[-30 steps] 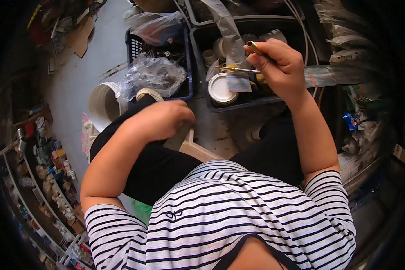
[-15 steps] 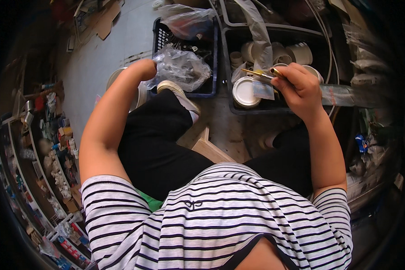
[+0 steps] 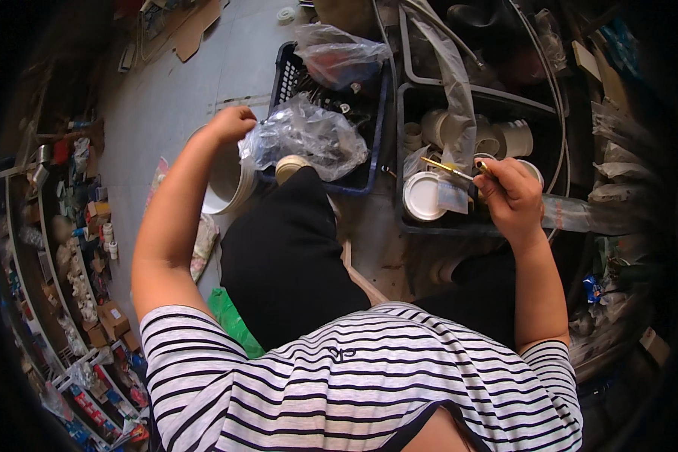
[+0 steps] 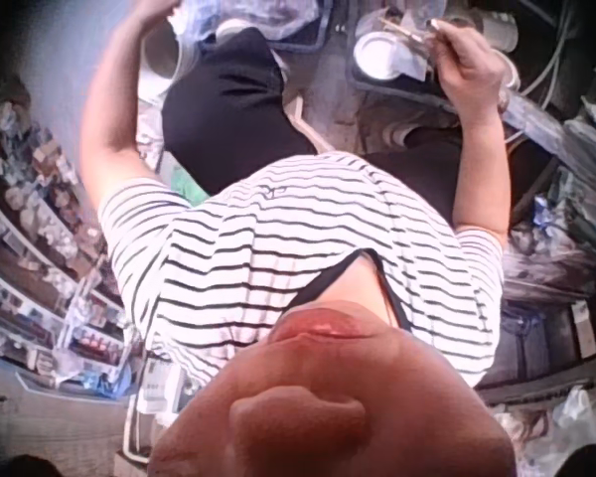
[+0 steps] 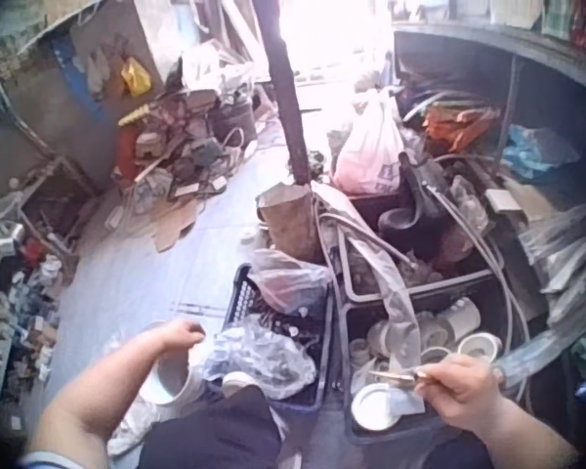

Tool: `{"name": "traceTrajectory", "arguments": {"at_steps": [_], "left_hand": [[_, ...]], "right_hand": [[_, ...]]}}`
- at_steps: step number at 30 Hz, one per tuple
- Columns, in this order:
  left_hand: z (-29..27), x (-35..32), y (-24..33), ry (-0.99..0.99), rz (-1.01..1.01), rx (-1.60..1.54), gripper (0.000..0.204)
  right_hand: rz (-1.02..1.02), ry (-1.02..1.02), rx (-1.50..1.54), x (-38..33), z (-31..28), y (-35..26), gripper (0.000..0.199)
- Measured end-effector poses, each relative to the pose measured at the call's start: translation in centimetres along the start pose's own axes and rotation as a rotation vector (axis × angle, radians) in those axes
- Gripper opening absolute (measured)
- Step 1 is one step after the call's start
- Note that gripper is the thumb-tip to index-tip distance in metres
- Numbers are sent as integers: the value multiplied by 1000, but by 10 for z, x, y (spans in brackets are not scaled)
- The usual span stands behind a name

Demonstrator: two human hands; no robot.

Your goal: The person assembles small brass pipe fittings by hand, screwing a nut onto a connector. They then reach for a plastic bag containing additional fittings, remove one, and continue assembling the components in a cluttered workshop environment.

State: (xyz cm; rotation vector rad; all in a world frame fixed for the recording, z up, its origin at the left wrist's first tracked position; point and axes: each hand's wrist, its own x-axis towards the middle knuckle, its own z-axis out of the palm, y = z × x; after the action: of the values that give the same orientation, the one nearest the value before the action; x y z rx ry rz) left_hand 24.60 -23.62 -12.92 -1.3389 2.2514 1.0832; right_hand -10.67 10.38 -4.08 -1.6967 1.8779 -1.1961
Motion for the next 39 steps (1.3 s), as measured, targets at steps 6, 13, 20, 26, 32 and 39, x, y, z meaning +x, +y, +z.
{"name": "traceTrajectory", "arguments": {"at_steps": [6,13,20,26,32,39], "left_hand": [[40,42,31,-18,-104,-30,28],[118,103,18,275,-236,200,72],[149,144,-2,189,-176,-280,55],[137,107,57,11,-263,-755,61],[139,86,77,-86,-253,-790,67],[126,68,47,25,-278,-835,62]], "right_hand": [[-5,13,-35,5,1,8,21],[36,-21,-34,10,4,12,23],[50,-55,-54,6,2,15,25],[-29,-112,42,0,7,20,24],[-9,-3,-22,-1,-9,22,25],[53,276,84,-5,-18,29,18]]}}
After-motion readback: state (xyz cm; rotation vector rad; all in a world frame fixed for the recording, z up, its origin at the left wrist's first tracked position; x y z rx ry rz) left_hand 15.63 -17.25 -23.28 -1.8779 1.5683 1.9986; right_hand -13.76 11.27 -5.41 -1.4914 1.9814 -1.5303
